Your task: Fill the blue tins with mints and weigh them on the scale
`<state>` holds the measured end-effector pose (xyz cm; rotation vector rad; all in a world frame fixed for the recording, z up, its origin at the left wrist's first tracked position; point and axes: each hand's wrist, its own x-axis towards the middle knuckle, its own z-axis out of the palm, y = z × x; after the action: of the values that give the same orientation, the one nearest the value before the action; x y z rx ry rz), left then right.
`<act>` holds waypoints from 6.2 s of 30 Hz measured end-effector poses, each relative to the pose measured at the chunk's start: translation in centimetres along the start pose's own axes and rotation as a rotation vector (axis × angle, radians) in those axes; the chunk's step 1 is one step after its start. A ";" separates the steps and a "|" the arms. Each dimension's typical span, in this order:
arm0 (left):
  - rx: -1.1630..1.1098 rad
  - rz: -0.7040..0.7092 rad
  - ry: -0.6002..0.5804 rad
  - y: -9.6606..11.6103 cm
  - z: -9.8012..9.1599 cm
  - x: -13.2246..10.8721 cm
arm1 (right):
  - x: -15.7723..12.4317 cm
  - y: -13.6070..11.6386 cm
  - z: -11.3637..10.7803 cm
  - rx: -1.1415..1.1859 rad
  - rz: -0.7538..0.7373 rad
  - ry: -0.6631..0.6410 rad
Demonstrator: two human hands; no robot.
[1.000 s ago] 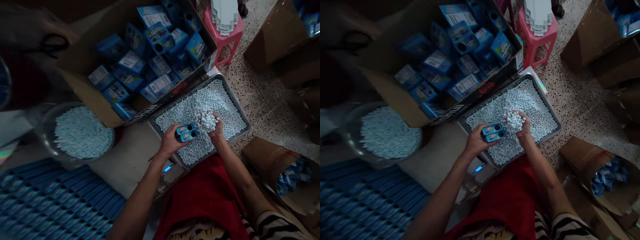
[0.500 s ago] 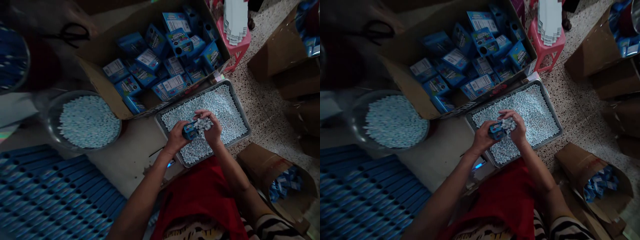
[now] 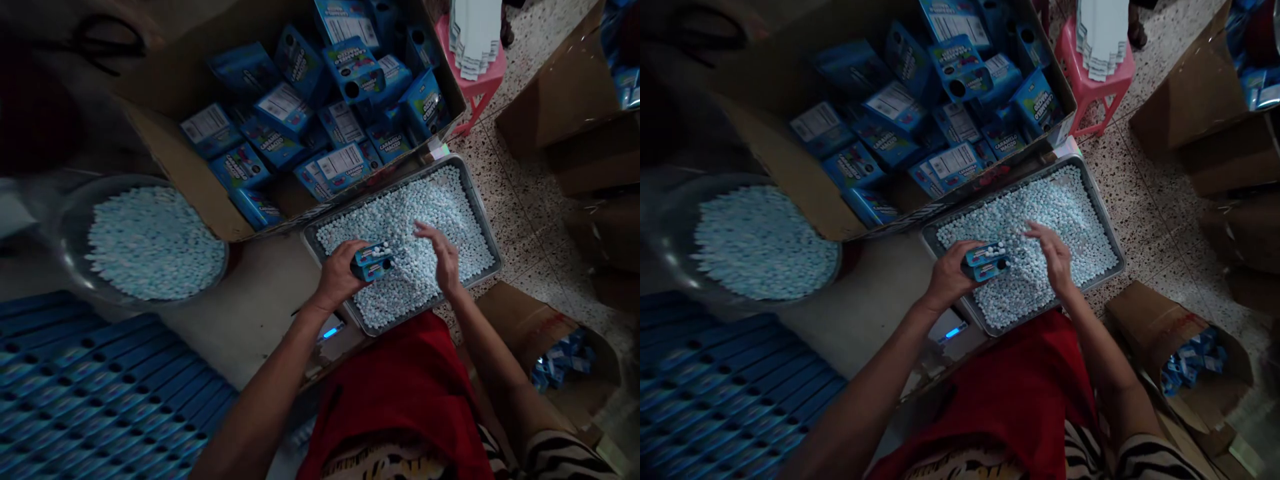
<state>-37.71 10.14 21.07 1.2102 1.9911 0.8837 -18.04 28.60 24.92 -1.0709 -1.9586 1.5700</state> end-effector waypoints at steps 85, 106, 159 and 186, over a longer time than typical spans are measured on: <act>-0.458 0.011 0.198 -3.3 1.2 -3.7 | 4.4 6.7 2.5 0.149 0.411 0.060; -0.169 0.057 0.229 0.8 2.1 -1.7 | 1.0 -5.2 7.5 0.723 0.199 0.159; -0.299 0.057 0.546 -0.1 4.8 -3.3 | -3.1 -5.3 6.5 0.485 0.042 -0.159; -0.791 -0.082 0.728 -7.2 1.9 -7.8 | -3.0 8.3 -2.9 -0.601 -0.084 -0.021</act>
<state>-36.82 0.94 15.52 0.3602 1.8248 2.0169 -11.51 28.73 18.33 -1.1612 -2.5308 0.9614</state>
